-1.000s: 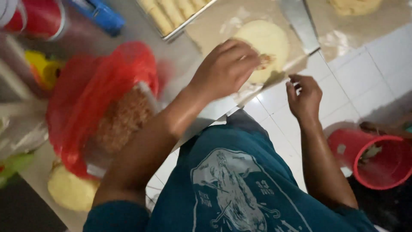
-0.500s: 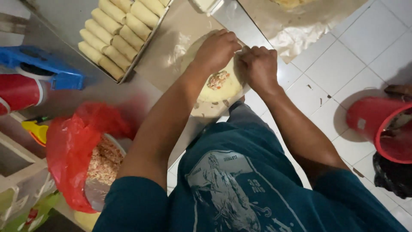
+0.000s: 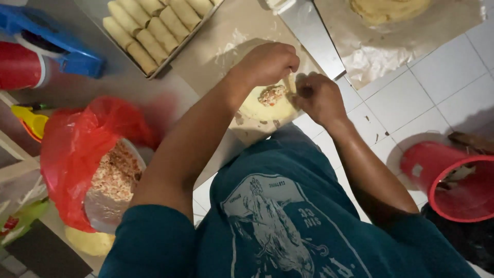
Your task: The person repeatedly takes thin dough sheets, places a spoonful of filling on each, folds them into rolls, and places the finished rolls on a metal tray. The process is repeated multiple times throughout the clip.
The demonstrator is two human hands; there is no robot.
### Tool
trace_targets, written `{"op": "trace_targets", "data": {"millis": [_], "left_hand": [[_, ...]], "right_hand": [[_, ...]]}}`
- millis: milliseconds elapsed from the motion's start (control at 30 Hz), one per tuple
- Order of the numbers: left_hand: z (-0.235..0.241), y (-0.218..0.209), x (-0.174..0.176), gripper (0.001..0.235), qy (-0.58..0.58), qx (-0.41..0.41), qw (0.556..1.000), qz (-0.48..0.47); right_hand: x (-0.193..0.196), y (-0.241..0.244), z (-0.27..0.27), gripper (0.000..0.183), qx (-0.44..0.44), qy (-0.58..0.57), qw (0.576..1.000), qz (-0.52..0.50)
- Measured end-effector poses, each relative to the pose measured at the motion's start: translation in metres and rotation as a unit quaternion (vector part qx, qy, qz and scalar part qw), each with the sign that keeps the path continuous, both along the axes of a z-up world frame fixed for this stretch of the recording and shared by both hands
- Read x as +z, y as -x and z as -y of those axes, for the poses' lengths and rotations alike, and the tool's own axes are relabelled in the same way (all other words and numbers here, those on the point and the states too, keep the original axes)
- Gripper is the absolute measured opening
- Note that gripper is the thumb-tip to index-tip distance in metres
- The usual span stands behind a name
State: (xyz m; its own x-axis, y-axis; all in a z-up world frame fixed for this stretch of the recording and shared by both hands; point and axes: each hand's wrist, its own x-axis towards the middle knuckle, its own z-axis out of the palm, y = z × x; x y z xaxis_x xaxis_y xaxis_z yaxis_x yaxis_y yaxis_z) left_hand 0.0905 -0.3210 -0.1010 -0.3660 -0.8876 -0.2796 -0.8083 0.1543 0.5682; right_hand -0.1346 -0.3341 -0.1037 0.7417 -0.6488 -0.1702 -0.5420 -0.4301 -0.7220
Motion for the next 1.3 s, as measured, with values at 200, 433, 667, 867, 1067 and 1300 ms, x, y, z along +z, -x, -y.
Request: {"op": "trace_targets", "data": {"millis": [200, 433, 667, 867, 1067, 1300], "left_hand": [[-0.011, -0.002, 0.009, 0.022, 0.005, 0.024, 0.999, -0.042], [-0.011, 0.000, 0.014, 0.017, 0.030, 0.015, 0.998, -0.060], [-0.011, 0.000, 0.023, 0.019, 0.003, 0.001, 0.999, -0.033], [-0.035, -0.015, 0.030, 0.019, 0.016, 0.027, 0.998, -0.046], [-0.070, -0.025, 0.031, 0.015, 0.044, 0.085, 0.989, -0.109], [-0.104, -0.022, -0.018, 0.008, 0.146, 0.158, 0.959, -0.186]], "right_hand": [[-0.001, 0.007, -0.015, 0.009, -0.063, -0.071, 0.995, -0.018], [-0.018, 0.011, -0.023, 0.011, -0.081, -0.041, 0.996, -0.004], [-0.006, 0.011, -0.032, 0.009, -0.116, -0.102, 0.987, 0.039], [0.008, 0.001, -0.046, 0.020, -0.082, -0.094, 0.988, 0.092], [0.009, -0.004, -0.055, 0.020, -0.025, 0.002, 0.994, 0.105], [0.013, -0.002, -0.063, 0.016, -0.002, 0.055, 0.994, 0.098]]}}
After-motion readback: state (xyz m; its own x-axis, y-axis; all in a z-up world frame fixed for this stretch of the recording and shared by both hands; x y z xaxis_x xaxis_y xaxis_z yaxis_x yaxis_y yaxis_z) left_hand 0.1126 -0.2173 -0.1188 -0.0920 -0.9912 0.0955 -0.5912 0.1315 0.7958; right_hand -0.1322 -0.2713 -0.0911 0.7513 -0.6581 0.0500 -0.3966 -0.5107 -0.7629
